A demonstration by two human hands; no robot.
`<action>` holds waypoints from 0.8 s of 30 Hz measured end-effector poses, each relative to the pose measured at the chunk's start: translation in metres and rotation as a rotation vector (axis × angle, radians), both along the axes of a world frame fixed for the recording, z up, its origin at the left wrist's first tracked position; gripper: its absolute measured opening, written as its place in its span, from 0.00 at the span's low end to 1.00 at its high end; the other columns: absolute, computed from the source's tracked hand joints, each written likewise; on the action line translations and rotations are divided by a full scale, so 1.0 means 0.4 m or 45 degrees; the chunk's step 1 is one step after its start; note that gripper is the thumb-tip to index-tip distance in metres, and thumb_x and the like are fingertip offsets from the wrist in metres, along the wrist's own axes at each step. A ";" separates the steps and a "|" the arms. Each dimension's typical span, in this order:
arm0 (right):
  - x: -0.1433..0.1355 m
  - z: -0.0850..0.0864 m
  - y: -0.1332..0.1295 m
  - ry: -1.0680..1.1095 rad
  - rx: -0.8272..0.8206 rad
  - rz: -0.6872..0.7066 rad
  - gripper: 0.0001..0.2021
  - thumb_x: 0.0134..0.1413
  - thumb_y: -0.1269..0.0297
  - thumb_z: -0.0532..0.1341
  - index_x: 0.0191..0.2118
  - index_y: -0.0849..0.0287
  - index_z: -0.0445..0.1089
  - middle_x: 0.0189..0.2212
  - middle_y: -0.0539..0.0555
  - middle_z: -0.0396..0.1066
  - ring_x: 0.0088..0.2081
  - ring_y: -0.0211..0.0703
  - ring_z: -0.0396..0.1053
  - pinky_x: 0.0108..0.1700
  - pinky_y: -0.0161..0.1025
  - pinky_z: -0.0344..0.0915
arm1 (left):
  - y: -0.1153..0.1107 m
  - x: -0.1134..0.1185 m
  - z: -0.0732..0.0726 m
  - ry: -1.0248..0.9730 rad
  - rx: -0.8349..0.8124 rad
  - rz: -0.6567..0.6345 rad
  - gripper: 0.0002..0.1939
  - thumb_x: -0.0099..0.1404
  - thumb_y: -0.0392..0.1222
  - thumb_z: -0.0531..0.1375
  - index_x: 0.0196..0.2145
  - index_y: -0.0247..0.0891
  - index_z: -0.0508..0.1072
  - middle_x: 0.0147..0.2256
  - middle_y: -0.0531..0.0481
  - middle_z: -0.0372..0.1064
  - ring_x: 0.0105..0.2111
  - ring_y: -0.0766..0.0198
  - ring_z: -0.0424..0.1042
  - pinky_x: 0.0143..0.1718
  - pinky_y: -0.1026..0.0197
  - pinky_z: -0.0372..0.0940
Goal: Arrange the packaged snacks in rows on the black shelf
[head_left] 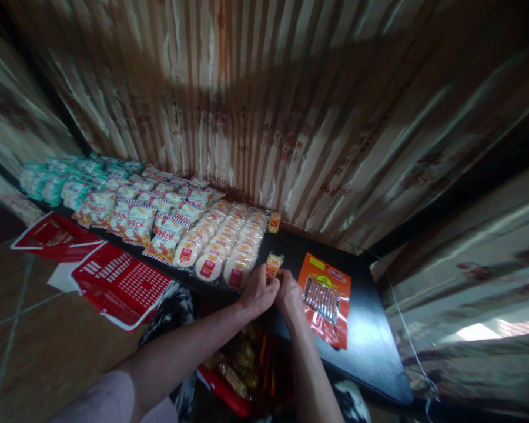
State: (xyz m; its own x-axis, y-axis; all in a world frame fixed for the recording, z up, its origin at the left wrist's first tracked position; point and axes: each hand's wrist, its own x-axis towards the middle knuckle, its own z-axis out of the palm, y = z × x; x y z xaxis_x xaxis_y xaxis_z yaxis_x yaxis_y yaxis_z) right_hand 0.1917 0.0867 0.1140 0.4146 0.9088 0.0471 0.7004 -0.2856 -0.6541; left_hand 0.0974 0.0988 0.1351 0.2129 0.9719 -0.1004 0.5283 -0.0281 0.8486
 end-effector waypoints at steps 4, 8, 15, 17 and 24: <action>0.009 -0.001 0.021 0.100 0.032 -0.003 0.13 0.49 0.58 0.53 0.35 0.61 0.66 0.24 0.55 0.70 0.26 0.42 0.67 0.27 0.35 0.58 | 0.014 0.021 0.005 -0.032 0.007 0.036 0.19 0.57 0.35 0.53 0.47 0.33 0.66 0.47 0.38 0.68 0.49 0.54 0.66 0.52 0.57 0.60; 0.021 -0.012 0.040 0.144 0.080 -0.001 0.16 0.49 0.56 0.52 0.37 0.61 0.67 0.25 0.55 0.70 0.27 0.43 0.67 0.28 0.35 0.58 | 0.033 0.043 0.000 -0.134 -0.037 0.018 0.22 0.57 0.34 0.52 0.51 0.33 0.63 0.50 0.38 0.66 0.54 0.55 0.62 0.54 0.58 0.58; 0.041 -0.039 0.084 0.138 0.102 -0.033 0.18 0.49 0.55 0.51 0.40 0.62 0.67 0.26 0.56 0.70 0.28 0.43 0.66 0.29 0.36 0.58 | 0.074 0.082 -0.032 -0.108 -0.020 0.021 0.26 0.59 0.34 0.51 0.55 0.29 0.59 0.59 0.36 0.52 0.61 0.52 0.50 0.61 0.54 0.49; 0.051 -0.053 0.102 0.119 0.113 -0.023 0.18 0.49 0.55 0.51 0.40 0.63 0.67 0.28 0.57 0.70 0.28 0.43 0.66 0.29 0.36 0.58 | 0.083 0.091 -0.032 -0.106 -0.011 0.010 0.25 0.60 0.33 0.51 0.55 0.27 0.59 0.60 0.35 0.51 0.61 0.53 0.50 0.62 0.54 0.47; 0.084 -0.084 0.147 0.006 0.153 0.016 0.15 0.50 0.57 0.52 0.38 0.62 0.67 0.31 0.57 0.71 0.32 0.44 0.67 0.33 0.37 0.60 | 0.112 0.118 -0.023 -0.065 0.078 -0.038 0.21 0.59 0.30 0.49 0.50 0.28 0.65 0.55 0.36 0.59 0.59 0.52 0.53 0.61 0.54 0.49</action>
State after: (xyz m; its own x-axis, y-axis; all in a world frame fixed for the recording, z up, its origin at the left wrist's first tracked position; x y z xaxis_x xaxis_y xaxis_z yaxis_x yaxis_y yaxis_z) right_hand 0.2253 0.1456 0.0804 0.4038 0.9018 0.1541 0.7002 -0.1963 -0.6864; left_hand 0.1448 0.1434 0.1260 0.2453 0.9690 -0.0290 0.4823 -0.0960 0.8707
